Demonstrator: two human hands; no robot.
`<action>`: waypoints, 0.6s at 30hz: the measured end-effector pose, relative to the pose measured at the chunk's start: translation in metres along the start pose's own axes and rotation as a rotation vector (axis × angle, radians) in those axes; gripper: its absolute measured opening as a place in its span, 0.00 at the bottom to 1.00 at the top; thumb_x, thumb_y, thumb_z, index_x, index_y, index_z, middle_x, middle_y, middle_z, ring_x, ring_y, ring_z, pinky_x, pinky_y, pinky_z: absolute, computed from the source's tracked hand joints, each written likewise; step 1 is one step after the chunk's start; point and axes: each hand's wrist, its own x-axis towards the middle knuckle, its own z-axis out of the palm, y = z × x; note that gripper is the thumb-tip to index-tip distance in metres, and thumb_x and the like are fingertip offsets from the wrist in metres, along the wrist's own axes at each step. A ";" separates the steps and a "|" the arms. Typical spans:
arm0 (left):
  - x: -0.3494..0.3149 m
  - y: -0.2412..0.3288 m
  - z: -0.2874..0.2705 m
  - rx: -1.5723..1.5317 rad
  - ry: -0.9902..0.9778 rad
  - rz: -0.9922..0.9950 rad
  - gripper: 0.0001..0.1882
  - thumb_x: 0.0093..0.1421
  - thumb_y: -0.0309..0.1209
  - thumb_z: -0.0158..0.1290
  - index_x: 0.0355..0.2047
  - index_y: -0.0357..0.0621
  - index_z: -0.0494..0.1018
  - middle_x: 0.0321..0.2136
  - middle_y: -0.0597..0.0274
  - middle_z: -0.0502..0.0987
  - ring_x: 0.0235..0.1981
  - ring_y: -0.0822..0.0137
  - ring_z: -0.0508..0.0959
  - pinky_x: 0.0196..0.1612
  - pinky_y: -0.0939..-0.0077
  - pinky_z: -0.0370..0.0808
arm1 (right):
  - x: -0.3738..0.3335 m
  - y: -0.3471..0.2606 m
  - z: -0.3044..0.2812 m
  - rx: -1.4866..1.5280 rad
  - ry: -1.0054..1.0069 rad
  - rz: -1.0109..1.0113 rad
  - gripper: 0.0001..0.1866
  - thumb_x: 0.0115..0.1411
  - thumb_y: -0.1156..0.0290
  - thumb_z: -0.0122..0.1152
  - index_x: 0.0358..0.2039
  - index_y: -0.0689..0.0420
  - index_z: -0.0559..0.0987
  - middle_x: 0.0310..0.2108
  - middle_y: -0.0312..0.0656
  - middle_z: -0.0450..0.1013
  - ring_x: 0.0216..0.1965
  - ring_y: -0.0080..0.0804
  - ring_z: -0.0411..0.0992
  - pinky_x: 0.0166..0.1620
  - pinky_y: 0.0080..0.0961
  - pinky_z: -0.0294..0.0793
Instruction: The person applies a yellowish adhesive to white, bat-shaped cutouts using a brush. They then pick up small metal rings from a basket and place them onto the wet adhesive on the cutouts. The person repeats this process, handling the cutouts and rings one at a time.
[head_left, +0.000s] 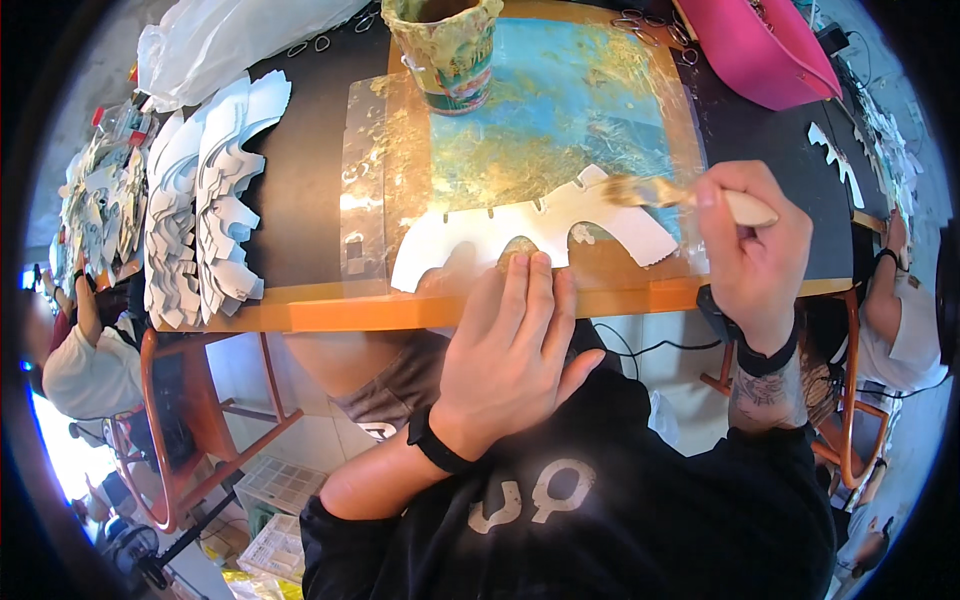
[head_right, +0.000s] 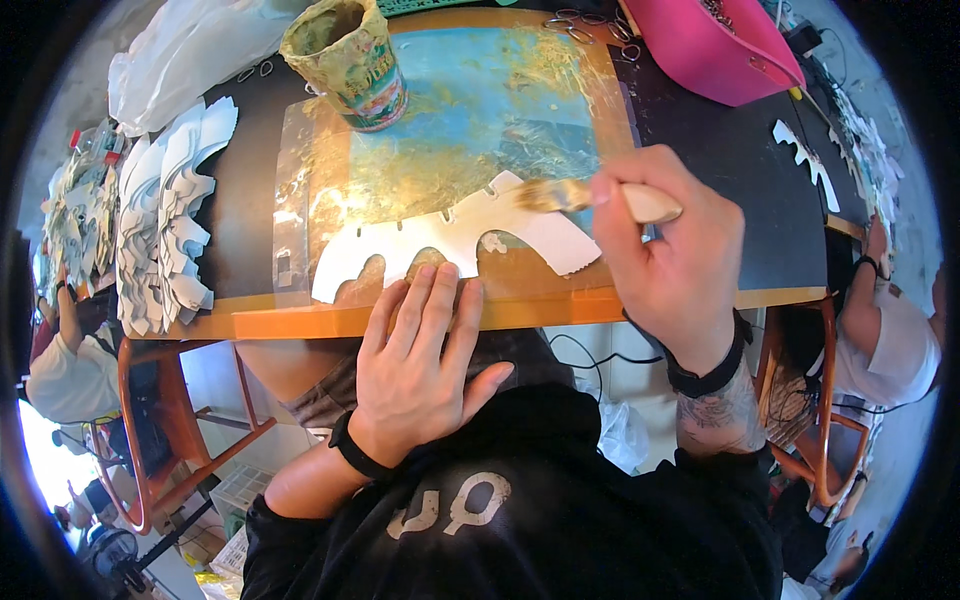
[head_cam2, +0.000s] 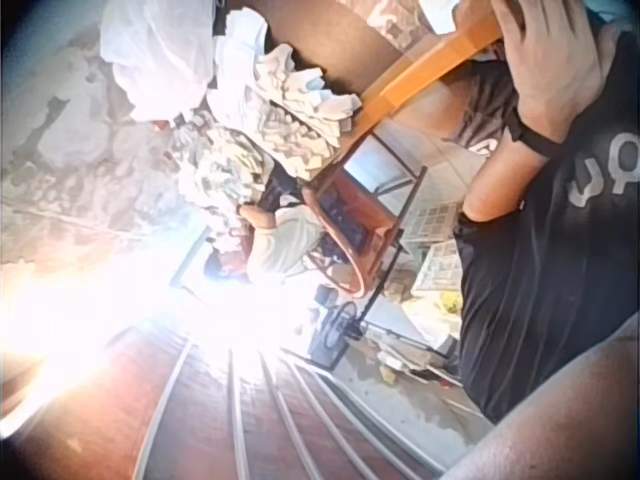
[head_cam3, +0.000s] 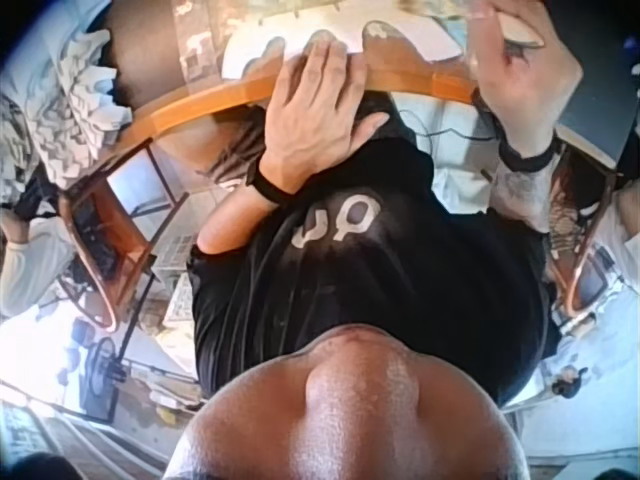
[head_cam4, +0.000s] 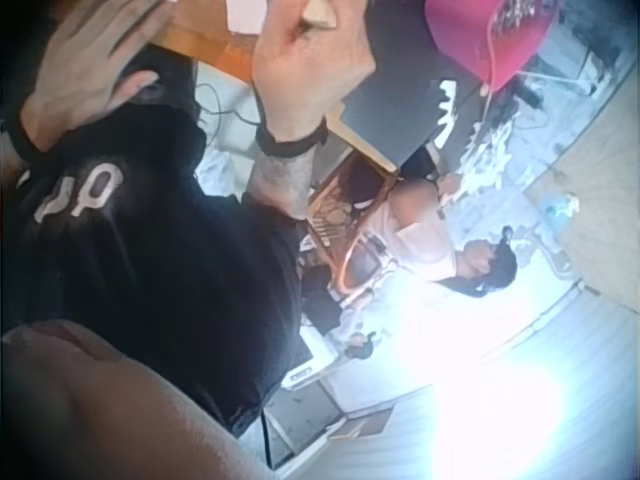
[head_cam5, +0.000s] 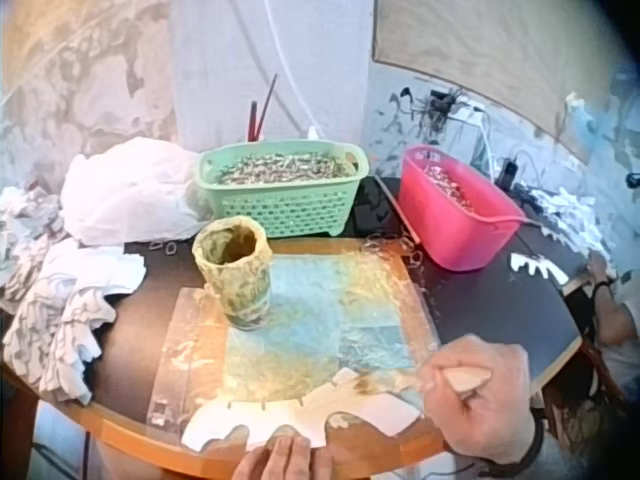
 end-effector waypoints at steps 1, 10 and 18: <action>-0.001 0.000 0.000 -0.001 0.002 -0.001 0.37 0.65 0.56 0.51 0.62 0.37 0.72 0.61 0.41 0.72 0.62 0.46 0.72 0.66 0.49 0.65 | 0.000 0.001 0.001 -0.010 0.053 0.014 0.02 0.63 0.79 0.63 0.36 0.63 0.79 0.30 0.44 0.77 0.29 0.31 0.77 0.35 0.25 0.74; 0.000 -0.002 0.001 0.002 0.009 0.009 0.37 0.65 0.56 0.52 0.61 0.37 0.72 0.61 0.41 0.72 0.62 0.46 0.72 0.66 0.50 0.65 | 0.010 0.001 0.005 -0.103 0.056 0.008 0.05 0.61 0.78 0.65 0.37 0.62 0.80 0.30 0.45 0.79 0.30 0.40 0.79 0.36 0.29 0.77; 0.001 -0.003 -0.002 -0.015 -0.005 0.013 0.37 0.64 0.56 0.53 0.61 0.37 0.72 0.61 0.41 0.72 0.62 0.46 0.73 0.65 0.50 0.66 | 0.012 0.004 0.005 -0.101 0.058 -0.091 0.02 0.61 0.77 0.65 0.34 0.61 0.80 0.29 0.44 0.78 0.28 0.41 0.78 0.34 0.32 0.76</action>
